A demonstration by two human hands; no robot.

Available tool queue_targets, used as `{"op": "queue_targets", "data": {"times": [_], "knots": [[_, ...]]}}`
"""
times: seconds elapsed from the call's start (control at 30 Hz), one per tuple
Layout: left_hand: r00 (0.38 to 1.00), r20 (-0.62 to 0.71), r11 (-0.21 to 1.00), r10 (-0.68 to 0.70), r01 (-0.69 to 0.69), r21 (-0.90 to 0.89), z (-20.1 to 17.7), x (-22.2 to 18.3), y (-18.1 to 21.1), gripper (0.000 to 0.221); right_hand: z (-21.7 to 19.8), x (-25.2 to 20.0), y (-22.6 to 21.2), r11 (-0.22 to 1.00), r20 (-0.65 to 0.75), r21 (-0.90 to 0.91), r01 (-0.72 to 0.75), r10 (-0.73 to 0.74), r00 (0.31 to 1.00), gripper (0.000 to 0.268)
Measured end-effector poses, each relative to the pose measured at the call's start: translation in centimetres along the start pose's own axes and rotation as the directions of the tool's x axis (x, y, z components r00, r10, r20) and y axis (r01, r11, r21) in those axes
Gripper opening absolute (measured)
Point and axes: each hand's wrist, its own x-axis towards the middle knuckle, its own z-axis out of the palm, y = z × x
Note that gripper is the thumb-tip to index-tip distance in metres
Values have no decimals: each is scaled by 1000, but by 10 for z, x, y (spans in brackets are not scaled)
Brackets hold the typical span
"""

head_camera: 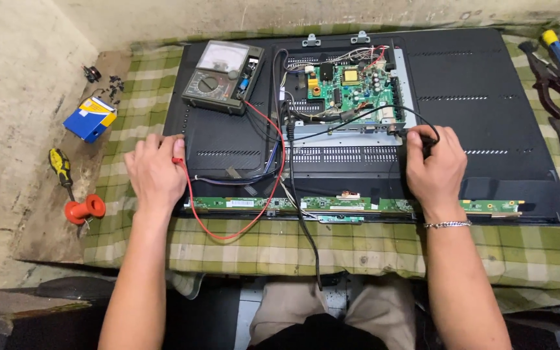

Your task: Repairing a television by testing circuit board components with a multimeter and soldering connections.

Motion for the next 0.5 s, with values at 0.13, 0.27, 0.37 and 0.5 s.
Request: {"op": "queue_targets", "data": {"times": [0.13,0.27,0.37,0.5], "knots": [[1000,-11,1000,3,-3,-29,1,0,-1,21,0,-1,3,1000,6,11,-6,6,1000,4],[1000,-5,1000,0,0,-20,7,-2,-4,22,-1,-2,0,1000,-3,21,-9,9,1000,4],[1000,0,1000,-8,8,-12,9,-1,-5,22,-1,-2,1,1000,2,23,-12,12,1000,4],[990,128,998,-62,66,-20,-7,8,6,28,-1,-3,0,999,12,-48,-11,12,1000,4]]}}
